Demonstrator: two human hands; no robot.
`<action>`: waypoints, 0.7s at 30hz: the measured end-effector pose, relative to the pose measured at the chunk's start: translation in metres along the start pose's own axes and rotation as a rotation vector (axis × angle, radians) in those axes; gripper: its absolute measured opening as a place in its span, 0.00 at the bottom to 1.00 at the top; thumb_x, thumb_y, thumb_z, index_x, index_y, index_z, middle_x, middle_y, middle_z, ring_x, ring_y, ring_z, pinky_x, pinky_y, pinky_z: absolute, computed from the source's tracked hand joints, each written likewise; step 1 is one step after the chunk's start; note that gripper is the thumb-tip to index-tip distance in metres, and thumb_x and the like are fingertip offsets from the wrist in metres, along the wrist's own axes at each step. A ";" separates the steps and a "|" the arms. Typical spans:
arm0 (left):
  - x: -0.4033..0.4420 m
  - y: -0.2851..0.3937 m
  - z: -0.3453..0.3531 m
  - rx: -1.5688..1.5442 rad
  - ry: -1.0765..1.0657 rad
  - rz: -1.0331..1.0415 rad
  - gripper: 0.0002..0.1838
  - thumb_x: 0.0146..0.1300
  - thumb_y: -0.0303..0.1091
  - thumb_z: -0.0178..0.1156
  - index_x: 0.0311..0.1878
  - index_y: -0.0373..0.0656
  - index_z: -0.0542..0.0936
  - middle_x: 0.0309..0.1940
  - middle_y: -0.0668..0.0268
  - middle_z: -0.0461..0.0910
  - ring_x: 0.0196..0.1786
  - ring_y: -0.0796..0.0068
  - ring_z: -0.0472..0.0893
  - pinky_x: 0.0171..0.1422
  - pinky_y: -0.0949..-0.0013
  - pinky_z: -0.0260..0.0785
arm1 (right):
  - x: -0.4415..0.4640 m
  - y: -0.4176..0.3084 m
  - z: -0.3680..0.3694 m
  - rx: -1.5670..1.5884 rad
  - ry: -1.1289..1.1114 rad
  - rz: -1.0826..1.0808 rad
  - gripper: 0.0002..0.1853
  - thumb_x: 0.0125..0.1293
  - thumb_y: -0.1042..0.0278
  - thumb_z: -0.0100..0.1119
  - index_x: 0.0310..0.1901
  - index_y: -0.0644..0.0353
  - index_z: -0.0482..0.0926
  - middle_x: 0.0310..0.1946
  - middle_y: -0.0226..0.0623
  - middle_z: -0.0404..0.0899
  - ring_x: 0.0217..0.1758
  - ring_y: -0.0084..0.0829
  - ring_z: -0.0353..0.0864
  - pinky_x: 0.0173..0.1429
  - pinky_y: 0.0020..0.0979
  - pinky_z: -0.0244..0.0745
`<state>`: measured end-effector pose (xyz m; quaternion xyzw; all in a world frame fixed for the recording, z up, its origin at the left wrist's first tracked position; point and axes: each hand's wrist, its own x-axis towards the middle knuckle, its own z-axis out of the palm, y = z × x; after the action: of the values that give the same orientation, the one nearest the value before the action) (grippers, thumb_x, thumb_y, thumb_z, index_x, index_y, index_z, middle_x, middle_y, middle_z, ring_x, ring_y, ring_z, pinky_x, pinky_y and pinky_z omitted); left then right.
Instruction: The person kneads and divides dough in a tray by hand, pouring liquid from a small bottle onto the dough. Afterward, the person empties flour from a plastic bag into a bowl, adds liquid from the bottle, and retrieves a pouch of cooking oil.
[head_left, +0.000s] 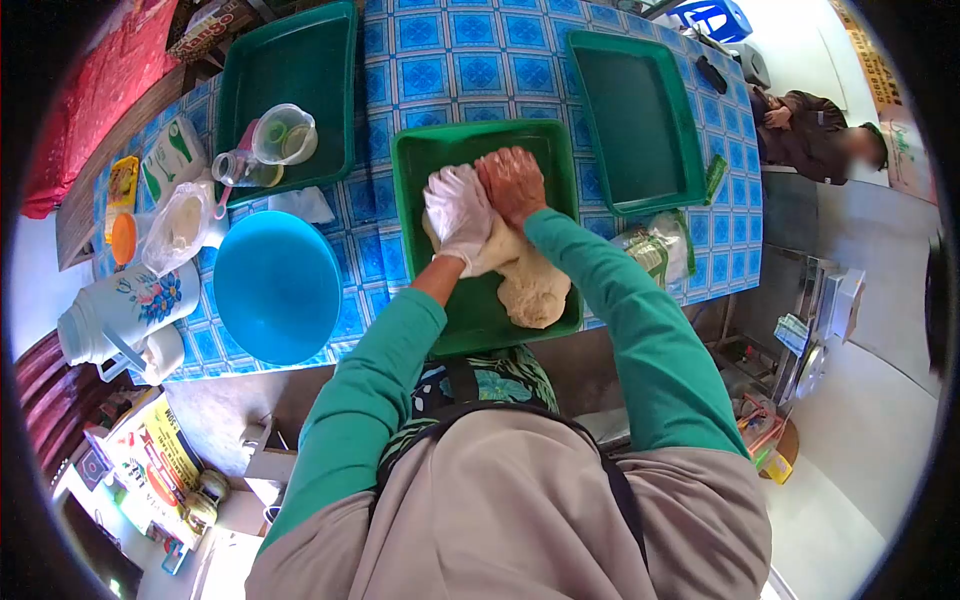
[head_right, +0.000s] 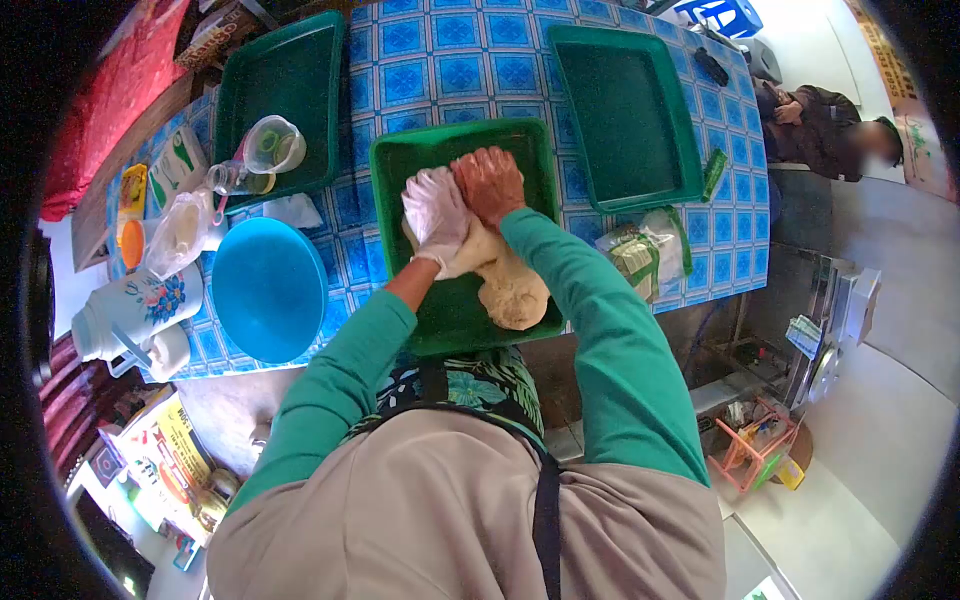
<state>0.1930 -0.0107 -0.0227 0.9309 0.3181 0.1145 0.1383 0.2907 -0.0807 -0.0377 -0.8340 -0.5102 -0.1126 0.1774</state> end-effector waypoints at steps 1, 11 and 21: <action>0.009 0.001 0.004 0.046 -0.031 -0.006 0.10 0.68 0.40 0.48 0.40 0.46 0.74 0.40 0.58 0.74 0.49 0.56 0.73 0.50 0.52 0.65 | 0.007 0.006 0.004 -0.011 -0.014 0.034 0.16 0.69 0.55 0.53 0.31 0.59 0.77 0.29 0.42 0.77 0.37 0.45 0.77 0.41 0.45 0.70; -0.007 -0.028 -0.090 -0.762 -0.151 -0.136 0.26 0.71 0.49 0.51 0.23 0.40 0.82 0.18 0.54 0.76 0.25 0.54 0.78 0.37 0.54 0.70 | -0.001 -0.017 -0.090 0.915 -0.593 0.491 0.11 0.65 0.57 0.54 0.32 0.54 0.78 0.23 0.38 0.77 0.32 0.42 0.82 0.38 0.45 0.75; -0.040 -0.033 -0.008 -0.293 0.227 -0.005 0.14 0.69 0.38 0.49 0.45 0.41 0.79 0.49 0.56 0.77 0.57 0.51 0.70 0.62 0.48 0.63 | -0.014 -0.050 0.000 0.026 -0.081 0.004 0.09 0.69 0.60 0.50 0.40 0.56 0.74 0.34 0.39 0.76 0.42 0.41 0.74 0.46 0.44 0.68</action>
<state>0.1415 -0.0090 -0.0313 0.8813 0.3137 0.2634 0.2358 0.2394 -0.0711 -0.0332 -0.8365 -0.5168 -0.0718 0.1675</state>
